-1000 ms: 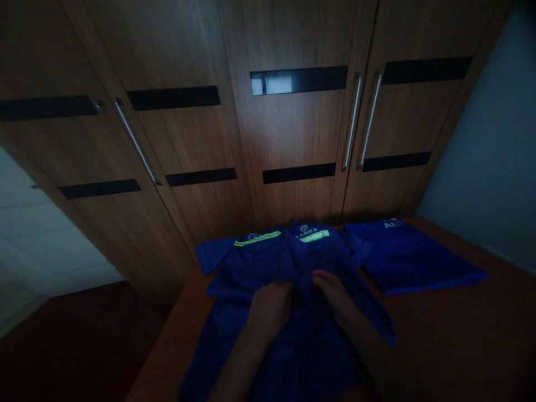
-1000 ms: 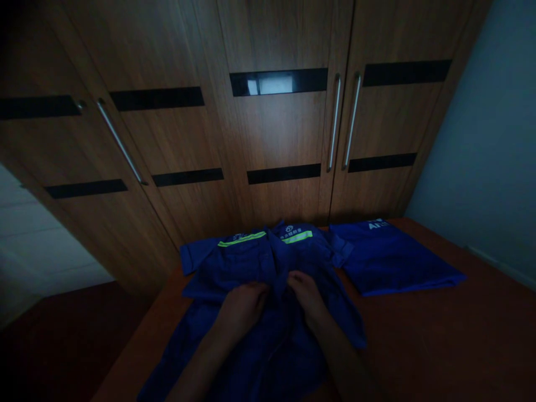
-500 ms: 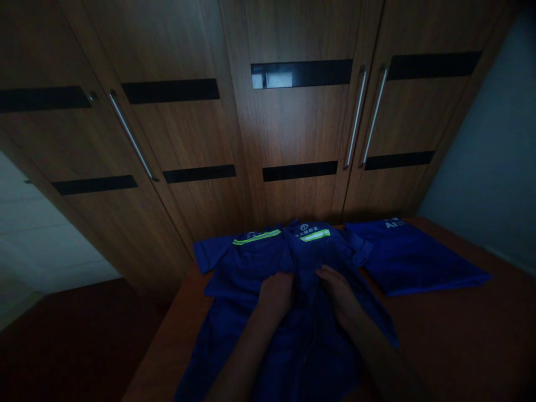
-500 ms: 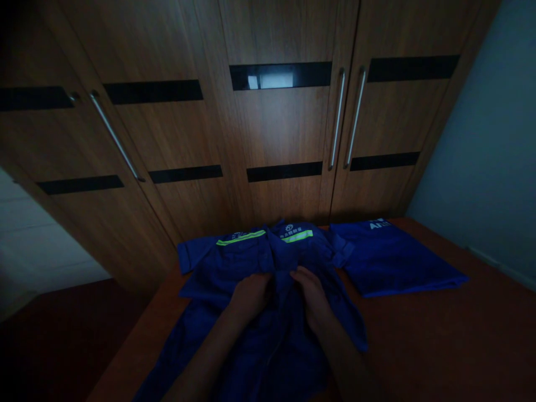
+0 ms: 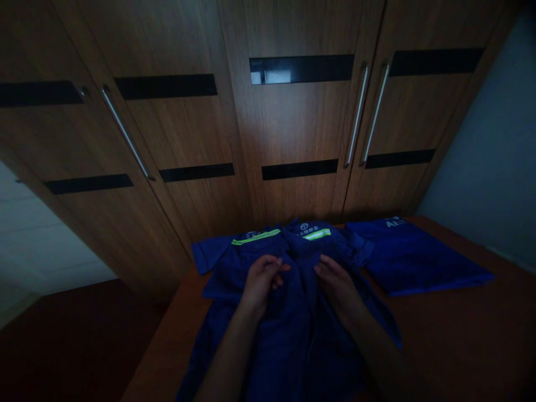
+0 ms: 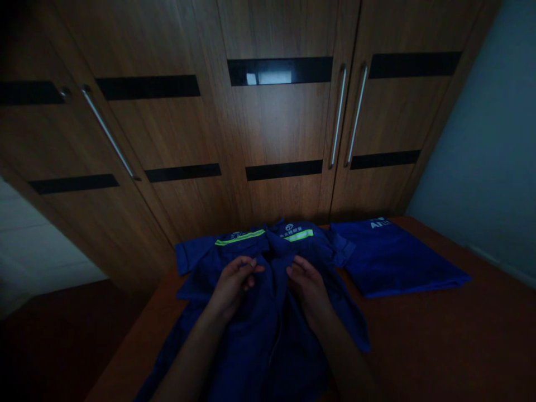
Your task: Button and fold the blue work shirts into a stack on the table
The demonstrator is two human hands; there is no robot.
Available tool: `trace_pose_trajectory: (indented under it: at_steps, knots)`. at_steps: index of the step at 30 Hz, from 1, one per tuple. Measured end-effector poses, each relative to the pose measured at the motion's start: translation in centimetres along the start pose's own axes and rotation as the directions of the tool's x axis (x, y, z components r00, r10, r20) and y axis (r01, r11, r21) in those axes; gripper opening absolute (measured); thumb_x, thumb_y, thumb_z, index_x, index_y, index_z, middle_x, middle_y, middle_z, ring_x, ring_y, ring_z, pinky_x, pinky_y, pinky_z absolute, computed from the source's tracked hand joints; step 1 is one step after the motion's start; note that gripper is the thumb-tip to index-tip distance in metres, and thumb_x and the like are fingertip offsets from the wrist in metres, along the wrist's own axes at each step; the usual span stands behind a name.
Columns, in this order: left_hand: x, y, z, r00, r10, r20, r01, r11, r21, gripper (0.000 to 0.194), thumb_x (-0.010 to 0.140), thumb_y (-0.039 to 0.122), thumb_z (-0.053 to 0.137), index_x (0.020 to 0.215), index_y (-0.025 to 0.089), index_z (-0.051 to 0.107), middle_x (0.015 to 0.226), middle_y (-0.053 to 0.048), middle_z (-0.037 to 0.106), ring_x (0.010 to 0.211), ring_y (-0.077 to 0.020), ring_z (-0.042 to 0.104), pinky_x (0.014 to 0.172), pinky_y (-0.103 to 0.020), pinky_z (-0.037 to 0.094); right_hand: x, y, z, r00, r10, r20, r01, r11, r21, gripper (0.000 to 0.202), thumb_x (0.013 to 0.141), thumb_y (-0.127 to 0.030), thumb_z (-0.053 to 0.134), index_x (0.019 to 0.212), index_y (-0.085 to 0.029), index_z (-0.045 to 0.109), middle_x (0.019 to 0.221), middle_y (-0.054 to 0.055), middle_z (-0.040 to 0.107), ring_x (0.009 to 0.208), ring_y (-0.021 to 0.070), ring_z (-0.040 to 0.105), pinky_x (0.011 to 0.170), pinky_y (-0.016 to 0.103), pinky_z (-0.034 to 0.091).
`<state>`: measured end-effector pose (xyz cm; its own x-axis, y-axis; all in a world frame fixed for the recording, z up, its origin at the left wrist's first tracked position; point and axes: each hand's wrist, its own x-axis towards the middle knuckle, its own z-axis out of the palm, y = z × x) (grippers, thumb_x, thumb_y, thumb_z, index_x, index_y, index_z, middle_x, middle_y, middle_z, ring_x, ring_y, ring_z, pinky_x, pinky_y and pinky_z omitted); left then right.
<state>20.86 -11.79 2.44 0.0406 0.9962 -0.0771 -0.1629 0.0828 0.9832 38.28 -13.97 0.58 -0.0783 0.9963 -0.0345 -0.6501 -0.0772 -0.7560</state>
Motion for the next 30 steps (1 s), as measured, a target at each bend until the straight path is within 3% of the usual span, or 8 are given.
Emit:
trace_pose_trajectory:
  at_steps: [5, 9, 17, 25, 30]
  knots:
    - [-0.6, 0.3, 0.3, 0.997, -0.070, 0.037, 0.077, 0.963, -0.258, 0.027, 0.073, 0.032, 0.071, 0.083, 0.016, 0.052, 0.083, -0.007, 0.073, 0.038, -0.0001, 0.040, 0.036, -0.012, 0.024, 0.1, -0.6, 1.0, 0.996, -0.030, 0.084, 0.033, 0.999, -0.037, 0.028, 0.069, -0.024, 0.076, 0.095, -0.021, 0.065, 0.090, 0.002, 0.069, 0.080, 0.0164, 0.063, 0.075, 0.028, 0.047]
    - [-0.9, 0.4, 0.7, 0.994, -0.079, 0.070, 0.098, 0.933, -0.348, 0.029, 0.073, 0.032, 0.072, 0.081, 0.017, 0.049, 0.086, -0.009, 0.073, 0.035, 0.0005, 0.040, 0.035, -0.012, 0.025, 0.6, -1.2, 1.9, 0.992, -0.026, 0.120, 0.033, 0.998, -0.062, 0.020, 0.069, -0.022, 0.074, 0.088, -0.021, 0.066, 0.084, 0.001, 0.069, 0.076, 0.0165, 0.063, 0.071, 0.028, 0.047]
    - [-1.0, 0.1, 1.5, 1.000, 0.019, 0.008, -0.018, 0.983, -0.183, 0.030, 0.077, 0.040, 0.066, 0.085, 0.019, 0.046, 0.083, -0.007, 0.074, 0.036, -0.0027, 0.046, 0.036, -0.014, 0.026, 1.3, -1.1, 1.7, 0.986, 0.035, 0.163, -0.026, 0.998, -0.059, 0.031, 0.066, -0.018, 0.062, 0.097, -0.020, 0.069, 0.093, 0.004, 0.071, 0.088, 0.0222, 0.064, 0.076, 0.032, 0.047]
    - [-0.9, -0.4, 1.5, 0.996, 0.079, -0.041, -0.083, 0.992, -0.091, 0.028, 0.077, 0.039, 0.066, 0.085, 0.018, 0.050, 0.078, -0.006, 0.073, 0.039, -0.0028, 0.045, 0.039, -0.015, 0.029, 0.6, -0.5, 1.0, 0.994, 0.047, 0.094, -0.043, 0.998, -0.040, 0.029, 0.076, -0.032, 0.069, 0.103, -0.020, 0.068, 0.094, 0.006, 0.072, 0.092, 0.0226, 0.064, 0.081, 0.034, 0.047]
    - [-0.8, -0.5, 1.6, 0.994, 0.099, -0.053, -0.102, 0.993, -0.064, 0.027, 0.078, 0.039, 0.066, 0.085, 0.018, 0.049, 0.079, -0.006, 0.073, 0.039, -0.0040, 0.045, 0.040, -0.016, 0.031, 0.0, -0.7, 1.2, 0.991, 0.041, 0.124, -0.037, 0.999, -0.035, 0.030, 0.077, -0.033, 0.070, 0.106, -0.021, 0.068, 0.100, 0.006, 0.071, 0.093, 0.0223, 0.064, 0.082, 0.035, 0.048]
